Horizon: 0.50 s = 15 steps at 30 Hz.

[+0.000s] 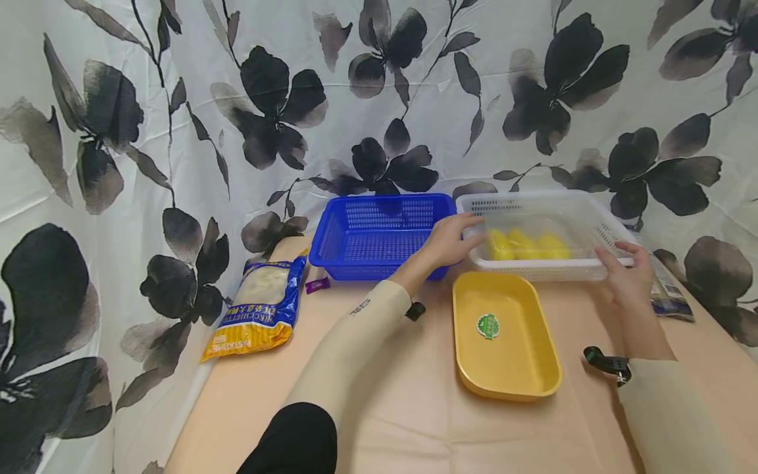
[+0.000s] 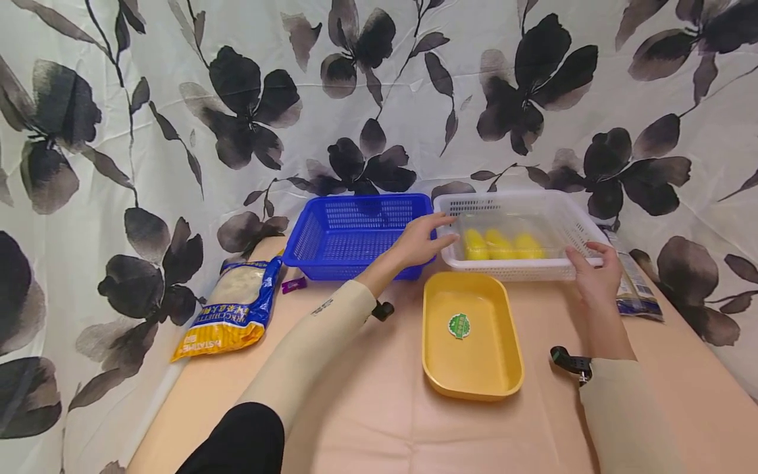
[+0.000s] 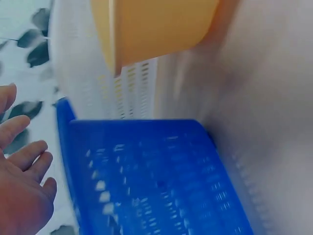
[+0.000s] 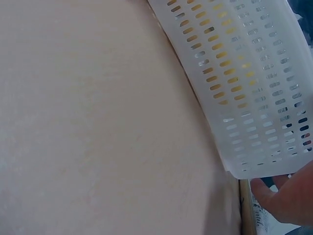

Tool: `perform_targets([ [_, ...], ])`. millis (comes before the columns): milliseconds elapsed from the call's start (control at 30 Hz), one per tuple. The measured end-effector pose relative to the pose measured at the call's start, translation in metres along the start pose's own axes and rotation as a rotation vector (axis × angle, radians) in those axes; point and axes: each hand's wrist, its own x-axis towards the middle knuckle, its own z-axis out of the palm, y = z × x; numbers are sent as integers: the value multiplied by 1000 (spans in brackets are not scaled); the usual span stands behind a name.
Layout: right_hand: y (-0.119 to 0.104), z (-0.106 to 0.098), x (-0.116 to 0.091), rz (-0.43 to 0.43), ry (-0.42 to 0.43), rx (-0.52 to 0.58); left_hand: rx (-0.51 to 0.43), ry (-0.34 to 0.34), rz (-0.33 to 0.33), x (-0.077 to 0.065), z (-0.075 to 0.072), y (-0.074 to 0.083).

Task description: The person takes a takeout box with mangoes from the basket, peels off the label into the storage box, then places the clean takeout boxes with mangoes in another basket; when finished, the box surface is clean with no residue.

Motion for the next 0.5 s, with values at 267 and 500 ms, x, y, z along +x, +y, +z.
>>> perform_targets([
  [267, 0, -14, -5, 3, 88, -128, -82, 117, 17, -71, -36, -3],
  [500, -6, -16, -28, -239, 248, -319, -112, 171, -64, -112, -56, -18],
])
